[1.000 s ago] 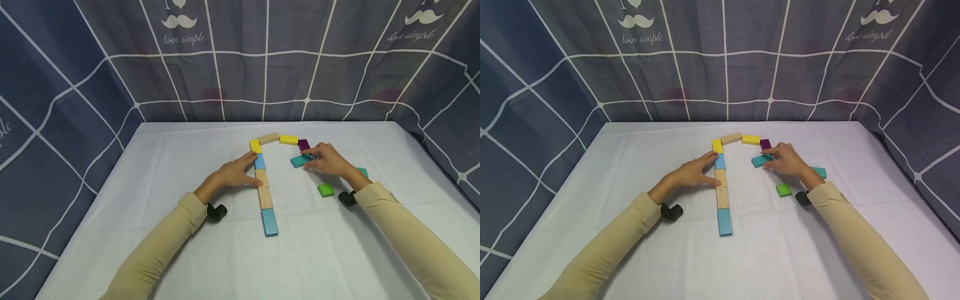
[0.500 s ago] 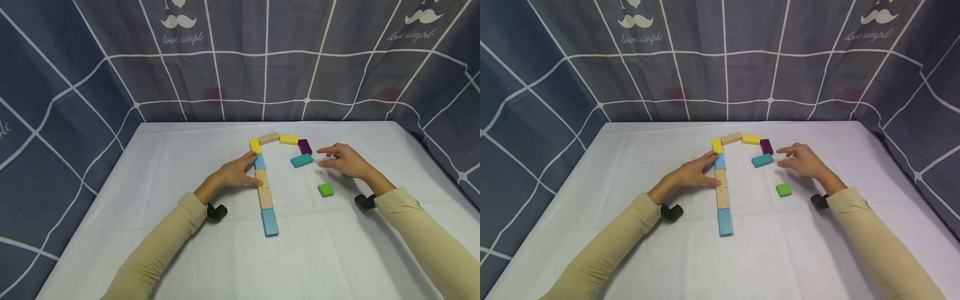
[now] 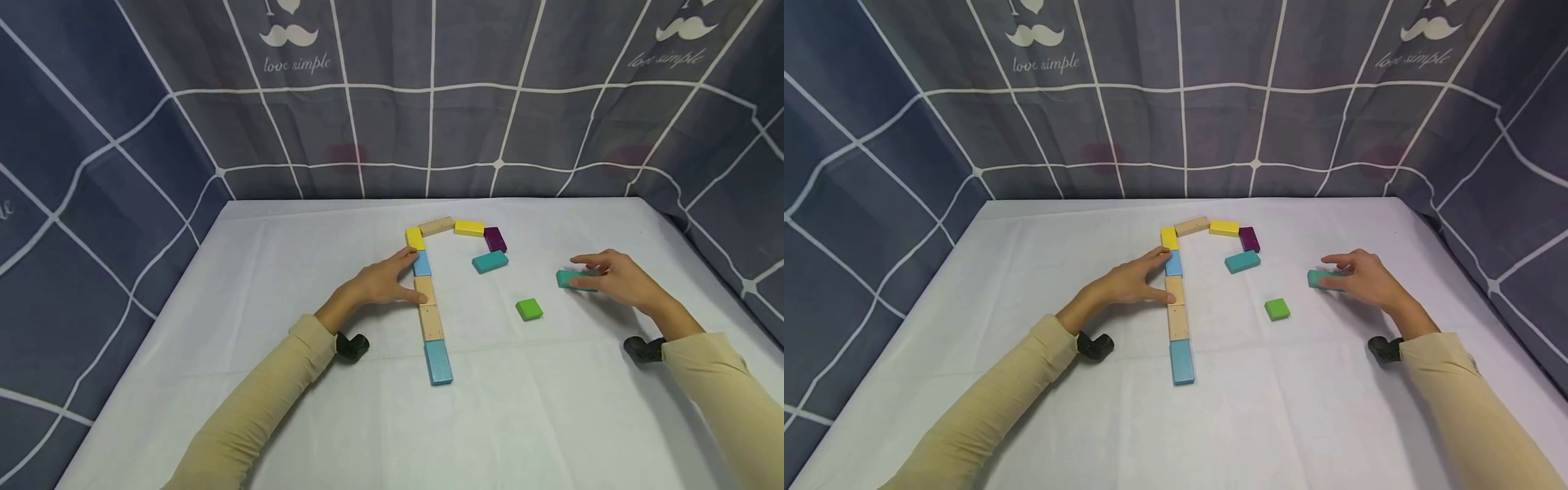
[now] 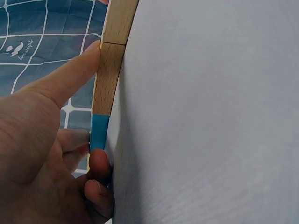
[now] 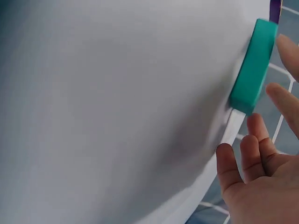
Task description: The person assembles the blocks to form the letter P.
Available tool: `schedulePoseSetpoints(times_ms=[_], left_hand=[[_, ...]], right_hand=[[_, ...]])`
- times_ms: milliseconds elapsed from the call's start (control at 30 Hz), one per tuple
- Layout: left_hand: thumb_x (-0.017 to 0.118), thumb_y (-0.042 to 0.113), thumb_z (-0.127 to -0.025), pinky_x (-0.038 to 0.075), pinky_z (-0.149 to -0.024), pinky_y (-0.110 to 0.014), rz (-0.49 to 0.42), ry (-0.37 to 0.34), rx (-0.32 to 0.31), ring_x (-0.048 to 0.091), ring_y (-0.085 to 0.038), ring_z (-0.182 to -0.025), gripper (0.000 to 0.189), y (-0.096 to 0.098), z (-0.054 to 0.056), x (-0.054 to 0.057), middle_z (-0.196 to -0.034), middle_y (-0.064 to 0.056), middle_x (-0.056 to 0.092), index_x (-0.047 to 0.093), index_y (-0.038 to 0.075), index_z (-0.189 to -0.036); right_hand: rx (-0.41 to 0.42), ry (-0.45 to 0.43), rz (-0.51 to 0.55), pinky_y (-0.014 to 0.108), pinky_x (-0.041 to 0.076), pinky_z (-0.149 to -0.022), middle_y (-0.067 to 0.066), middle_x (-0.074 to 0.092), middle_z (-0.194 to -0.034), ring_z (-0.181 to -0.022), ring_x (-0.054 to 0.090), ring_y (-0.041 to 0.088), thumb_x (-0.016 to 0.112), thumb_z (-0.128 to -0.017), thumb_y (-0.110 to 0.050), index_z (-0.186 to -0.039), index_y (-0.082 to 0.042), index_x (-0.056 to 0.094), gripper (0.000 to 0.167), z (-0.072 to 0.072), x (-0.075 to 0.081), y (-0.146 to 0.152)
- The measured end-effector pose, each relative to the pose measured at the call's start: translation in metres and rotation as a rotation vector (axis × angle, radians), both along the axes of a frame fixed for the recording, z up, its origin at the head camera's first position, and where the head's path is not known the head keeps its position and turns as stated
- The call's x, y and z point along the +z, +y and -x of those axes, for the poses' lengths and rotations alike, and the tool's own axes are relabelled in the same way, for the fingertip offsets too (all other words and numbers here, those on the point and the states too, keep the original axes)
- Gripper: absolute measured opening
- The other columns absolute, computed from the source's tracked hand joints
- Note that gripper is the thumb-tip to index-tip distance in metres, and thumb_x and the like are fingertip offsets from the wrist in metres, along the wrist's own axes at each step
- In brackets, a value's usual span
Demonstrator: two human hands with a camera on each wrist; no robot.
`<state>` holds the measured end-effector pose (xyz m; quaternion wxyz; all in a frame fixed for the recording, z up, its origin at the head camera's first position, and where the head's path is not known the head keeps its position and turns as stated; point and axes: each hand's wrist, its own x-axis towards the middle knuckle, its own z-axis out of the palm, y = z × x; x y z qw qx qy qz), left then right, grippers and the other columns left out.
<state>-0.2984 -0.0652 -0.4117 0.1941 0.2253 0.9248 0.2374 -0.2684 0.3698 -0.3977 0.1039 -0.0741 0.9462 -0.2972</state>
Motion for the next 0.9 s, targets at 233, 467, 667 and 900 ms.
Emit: schedulePoseSetpoints(times_ms=[233, 467, 667, 900], left_hand=[[0.072, 0.06, -0.081, 0.024, -0.112, -0.057, -0.005, 0.002, -0.001, 0.018, -0.023, -0.148, 0.102, 0.0, -0.001, 0.001, -0.165, 0.0, 0.009, 0.022, 0.017, -0.159], [0.072, 0.06, -0.081, 0.024, -0.113, -0.055, -0.01, -0.001, 0.001, 0.017, -0.022, -0.148, 0.102, 0.001, -0.001, 0.0, -0.165, 0.001, 0.01, 0.023, 0.016, -0.159], [0.072, 0.06, -0.081, 0.025, -0.112, -0.056, -0.019, -0.001, -0.009, 0.018, -0.023, -0.148, 0.102, 0.0, 0.0, 0.0, -0.165, 0.0, 0.009, 0.023, 0.016, -0.159], [0.073, 0.06, -0.081, 0.025, -0.112, -0.057, -0.013, -0.003, -0.004, 0.017, -0.023, -0.148, 0.102, 0.0, 0.0, 0.001, -0.165, 0.0, 0.009, 0.023, 0.017, -0.159]], right_hand=[[-0.01, 0.0, -0.023, 0.044, 0.037, -0.079, 0.029, 0.046, -0.124, -0.106, 0.04, 0.039, 0.073, -0.09, -0.032, -0.134, 0.007, 0.055, 0.061, -0.005, -0.006, 0.009], [-0.001, 0.054, -0.037, 0.044, 0.038, -0.077, 0.029, 0.048, -0.117, -0.102, 0.042, 0.039, 0.076, -0.088, -0.025, -0.125, 0.008, 0.061, 0.051, -0.005, -0.008, 0.006], [0.029, 0.081, -0.018, 0.051, 0.038, -0.083, 0.026, 0.05, -0.117, -0.107, 0.042, 0.041, 0.076, -0.088, -0.025, -0.122, 0.007, 0.064, 0.048, -0.003, -0.002, -0.011], [0.072, 0.109, 0.005, 0.053, 0.037, -0.084, 0.023, 0.052, -0.114, -0.111, 0.04, 0.042, 0.078, -0.086, -0.024, -0.116, 0.002, 0.07, 0.041, 0.01, 0.018, -0.063]])
